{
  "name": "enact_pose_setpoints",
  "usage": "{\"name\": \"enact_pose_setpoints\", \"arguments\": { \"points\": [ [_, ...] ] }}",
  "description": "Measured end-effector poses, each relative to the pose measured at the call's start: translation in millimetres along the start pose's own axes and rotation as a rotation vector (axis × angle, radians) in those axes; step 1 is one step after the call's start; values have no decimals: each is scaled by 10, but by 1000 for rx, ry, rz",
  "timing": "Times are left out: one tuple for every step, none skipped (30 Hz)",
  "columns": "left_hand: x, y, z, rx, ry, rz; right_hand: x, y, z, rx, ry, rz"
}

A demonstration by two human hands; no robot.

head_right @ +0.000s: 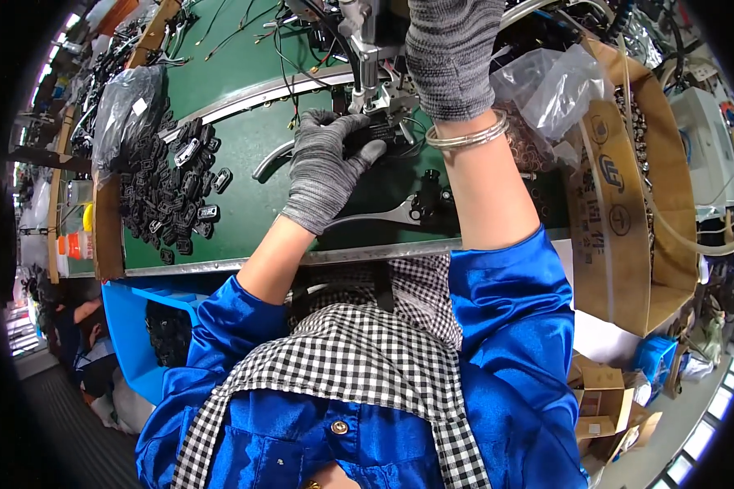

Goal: The person is seen assembling small metal components at a factory workbench using screws and an air screwdriver.

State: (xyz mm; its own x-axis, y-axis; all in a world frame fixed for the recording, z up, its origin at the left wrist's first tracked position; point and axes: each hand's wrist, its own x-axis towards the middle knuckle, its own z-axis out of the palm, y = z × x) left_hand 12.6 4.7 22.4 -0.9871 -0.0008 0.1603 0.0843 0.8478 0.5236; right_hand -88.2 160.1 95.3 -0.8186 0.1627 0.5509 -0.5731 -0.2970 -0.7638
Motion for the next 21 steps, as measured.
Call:
{"name": "enact_pose_setpoints", "arguments": {
  "points": [
    [-8, 0, 2, -8, -31, -16, -3, 11, -16, 0, 4, 3],
    [-25, -6, 24, -9, -36, -17, -72, -16, 8, 0, 7, 7],
    [-49, -17, 59, -8, -4, -4, -36, 31, 0, 0, 10, 10],
    [-71, -25, 95, -7, 28, 7, -14, 58, -4, 0, 12, 13],
    [-85, -34, 125, -7, 61, 19, -16, 65, -4, 0, 13, 15],
    [-83, -48, 150, -9, 60, 18, -47, 52, 5, -1, 14, 17],
    [-72, -67, 174, -25, 50, 26, -67, 47, 16, -1, 15, 20],
    [-58, -82, 195, -42, 41, 34, -12, 96, 2, -1, 16, 22],
    [-52, -85, 183, -57, 32, 38, -26, 108, 26, 2, 16, 26],
    [-55, -78, 171, -57, 31, 35, -94, 66, 33, 4, 16, 29],
    [-61, -65, 161, -86, 25, 19, -57, 104, 28, 5, 16, 33],
    [-63, -42, 141, -116, 20, 3, -98, 95, 43, 6, 16, 36],
    [-62, -35, 133, -145, 13, -13, -132, 83, 55, 7, 17, 39],
    [-61, -42, 143, -148, 12, -17, -119, 96, 44, 7, 16, 43],
    [-51, -55, 158, -142, 16, 4, -150, 74, 46, 6, 16, 47],
    [-40, -69, 175, -136, 20, 25, -145, 80, 45, 5, 15, 50],
    [-38, -78, 190, -130, 25, 47, -158, 66, 43, 5, 14, 53],
    [-49, -84, 204, -134, 25, 44, -142, 83, 60, 4, 13, 56],
    [-62, -93, 218, -135, 35, 43, -121, 96, 62, 5, 11, 57],
    [-77, -101, 229, -137, 46, 42, -169, 58, 99, 7, 9, 59],
    [-87, -107, 236, -138, 57, 42, -144, 67, 105, 9, 7, 59]
  ]
}}
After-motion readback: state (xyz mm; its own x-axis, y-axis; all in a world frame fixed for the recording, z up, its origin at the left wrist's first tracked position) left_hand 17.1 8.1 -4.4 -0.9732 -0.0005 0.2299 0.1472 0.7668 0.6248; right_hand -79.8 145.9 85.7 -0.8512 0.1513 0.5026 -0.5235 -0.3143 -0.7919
